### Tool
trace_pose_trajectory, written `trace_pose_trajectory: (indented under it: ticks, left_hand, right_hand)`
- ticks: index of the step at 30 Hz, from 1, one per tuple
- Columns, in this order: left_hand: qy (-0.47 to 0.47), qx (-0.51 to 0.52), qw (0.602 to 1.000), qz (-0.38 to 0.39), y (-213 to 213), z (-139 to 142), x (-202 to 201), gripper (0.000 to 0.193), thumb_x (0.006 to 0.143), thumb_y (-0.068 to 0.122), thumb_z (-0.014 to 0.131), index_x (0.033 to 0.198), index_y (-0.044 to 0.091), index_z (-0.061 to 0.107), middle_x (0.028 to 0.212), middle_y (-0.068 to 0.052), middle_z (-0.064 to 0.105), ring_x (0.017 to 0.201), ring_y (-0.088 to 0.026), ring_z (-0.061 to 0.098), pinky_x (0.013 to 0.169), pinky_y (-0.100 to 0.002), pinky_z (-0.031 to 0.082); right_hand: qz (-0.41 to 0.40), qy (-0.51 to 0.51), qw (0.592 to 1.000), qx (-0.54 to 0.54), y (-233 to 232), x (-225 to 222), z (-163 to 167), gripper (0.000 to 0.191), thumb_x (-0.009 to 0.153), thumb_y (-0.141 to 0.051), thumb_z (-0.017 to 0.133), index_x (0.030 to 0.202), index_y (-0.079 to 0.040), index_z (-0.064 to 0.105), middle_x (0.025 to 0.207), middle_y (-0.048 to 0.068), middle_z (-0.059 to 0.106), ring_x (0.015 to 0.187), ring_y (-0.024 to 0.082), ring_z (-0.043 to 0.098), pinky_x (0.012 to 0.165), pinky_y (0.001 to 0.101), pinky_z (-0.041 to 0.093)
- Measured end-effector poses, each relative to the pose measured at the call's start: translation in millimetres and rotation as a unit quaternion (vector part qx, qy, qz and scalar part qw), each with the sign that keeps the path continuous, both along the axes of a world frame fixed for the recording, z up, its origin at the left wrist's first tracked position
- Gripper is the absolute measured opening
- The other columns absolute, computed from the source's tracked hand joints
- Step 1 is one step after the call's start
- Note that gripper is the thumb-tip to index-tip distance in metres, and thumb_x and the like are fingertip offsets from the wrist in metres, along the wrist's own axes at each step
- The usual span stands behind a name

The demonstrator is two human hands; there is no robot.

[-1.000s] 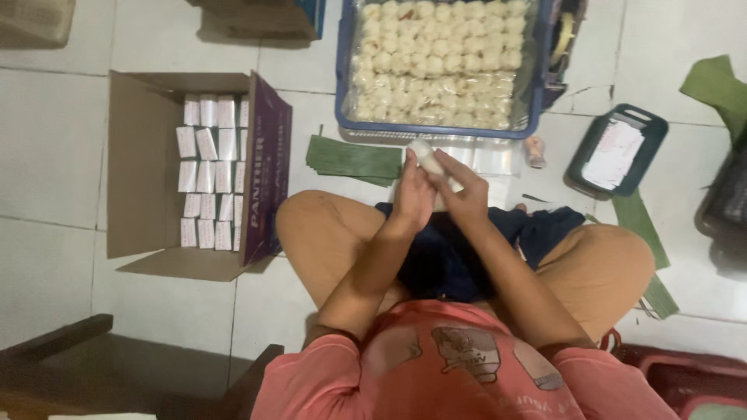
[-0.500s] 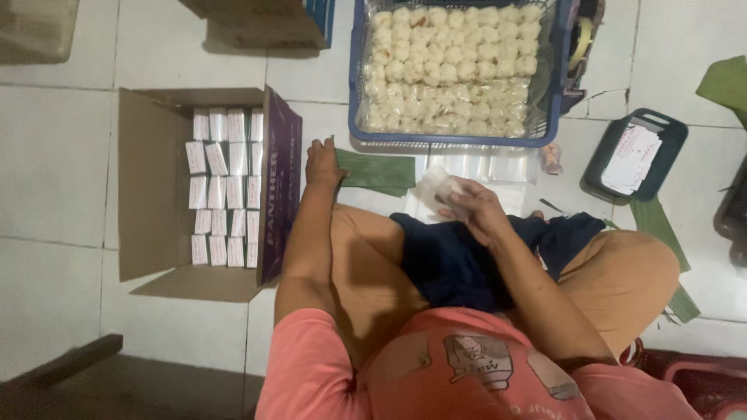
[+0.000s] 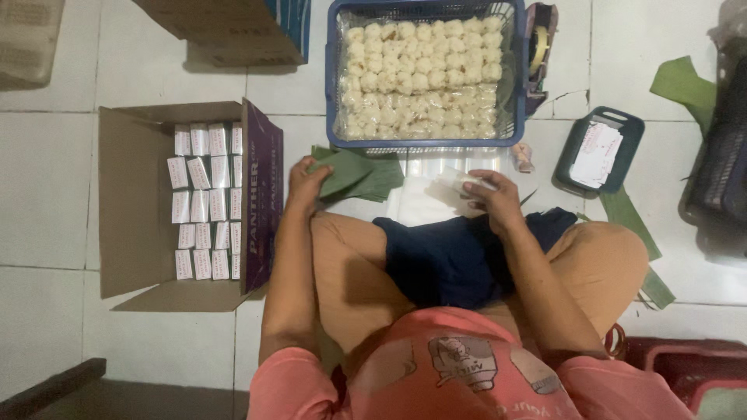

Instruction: The person sits on the floor and wraps round white food items one at a time in clear plastic wrap, presses a small label onto each wrapped item, and places the wrapped items into a cardboard box. A basket of unwrapped items sits nearby and green leaves are laid on the floor around the work area.

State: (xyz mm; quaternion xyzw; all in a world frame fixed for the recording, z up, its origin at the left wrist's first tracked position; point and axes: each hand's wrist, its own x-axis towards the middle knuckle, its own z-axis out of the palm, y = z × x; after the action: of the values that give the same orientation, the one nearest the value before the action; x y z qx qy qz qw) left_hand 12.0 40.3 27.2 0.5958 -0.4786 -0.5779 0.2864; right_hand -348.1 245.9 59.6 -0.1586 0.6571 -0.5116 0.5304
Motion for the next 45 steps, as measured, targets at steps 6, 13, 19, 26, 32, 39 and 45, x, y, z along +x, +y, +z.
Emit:
trace_pose_trajectory:
  ticks: [6, 13, 19, 26, 32, 39, 45]
  left_hand:
    - [0.450, 0.157, 0.876, -0.071, 78, 26, -83, 0.036, 0.089, 0.008, 0.078, 0.119, 0.006, 0.059, 0.113, -0.013, 0.063, 0.103, -0.027, 0.064, 0.088, -0.041, 0.056]
    - [0.541, 0.138, 0.826, -0.075, 137, 70, -183, 0.044, 0.107, 0.048, 0.066, 0.122, 0.007, 0.059, 0.123, -0.009, 0.062, 0.118, -0.026, 0.059, 0.106, -0.044, 0.050]
    - [0.586, 0.137, 0.789, -0.124, 157, 118, -213, 0.081, 0.094, 0.068, 0.053, 0.140, 0.002, 0.054, 0.143, -0.013, 0.057, 0.123, -0.027, 0.059, 0.100, -0.041, 0.050]
    - [0.392, -0.105, 0.912, -0.055, 172, 134, -234, 0.062, 0.107, 0.047, 0.065, 0.140, -0.006, 0.061, 0.114, -0.014, 0.066, 0.107, -0.021, 0.058, 0.098, -0.033, 0.045]
    - [0.274, -0.197, 0.941, 0.012, 171, 128, -241, 0.038, 0.099, 0.014, 0.076, 0.129, -0.006, 0.062, 0.121, -0.013, 0.066, 0.113, -0.019, 0.059, 0.103, -0.030, 0.046]
    - [0.330, -0.183, 0.925, -0.031, 187, 150, -236, 0.054, 0.100, 0.010, 0.065, 0.148, -0.001, 0.042, 0.134, -0.012, 0.057, 0.123, -0.018, 0.056, 0.107, -0.032, 0.046]
    - [0.479, -0.118, 0.867, -0.074, 181, 154, -218, 0.059, 0.102, 0.011, 0.050, 0.157, 0.000, 0.033, 0.144, -0.012, 0.056, 0.129, -0.018, 0.057, 0.113, -0.029, 0.045]
  right_hand:
    - [0.086, -0.067, 0.986, -0.129, -1, 4, 55, 0.033, 0.086, -0.004, 0.077, 0.117, 0.001, 0.067, 0.103, 0.012, 0.074, 0.086, 0.021, 0.073, 0.069, 0.0309, 0.059]
    - [0.063, -0.036, 0.977, -0.200, 8, 11, 99, 0.033, 0.083, -0.002, 0.081, 0.114, 0.002, 0.071, 0.104, 0.010, 0.075, 0.084, 0.017, 0.073, 0.068, 0.0293, 0.060]
    - [0.035, 0.085, 0.974, -0.209, 20, 3, 118, 0.032, 0.080, -0.006, 0.086, 0.107, -0.001, 0.070, 0.102, 0.008, 0.072, 0.081, 0.012, 0.068, 0.062, 0.0262, 0.056]
    - [0.085, 0.300, 0.902, -0.297, 37, -5, 128, 0.023, 0.094, -0.005, 0.075, 0.115, 0.001, 0.075, 0.106, 0.008, 0.073, 0.091, 0.014, 0.070, 0.079, 0.0264, 0.057]
    - [0.147, 0.259, 0.897, -0.326, 39, -9, 138, 0.028, 0.093, -0.006, 0.076, 0.117, 0.004, 0.068, 0.110, 0.011, 0.066, 0.097, 0.019, 0.062, 0.084, 0.0280, 0.050]
    - [-0.041, 0.385, 0.872, -0.298, 26, 16, 146, 0.046, 0.085, -0.007, 0.081, 0.127, 0.001, 0.064, 0.117, 0.014, 0.063, 0.101, 0.024, 0.063, 0.087, 0.0326, 0.053]
    - [0.050, 0.445, 0.820, -0.358, 29, 34, 139, 0.050, 0.090, -0.008, 0.078, 0.135, 0.001, 0.058, 0.127, 0.017, 0.062, 0.114, 0.025, 0.063, 0.097, 0.0341, 0.053]
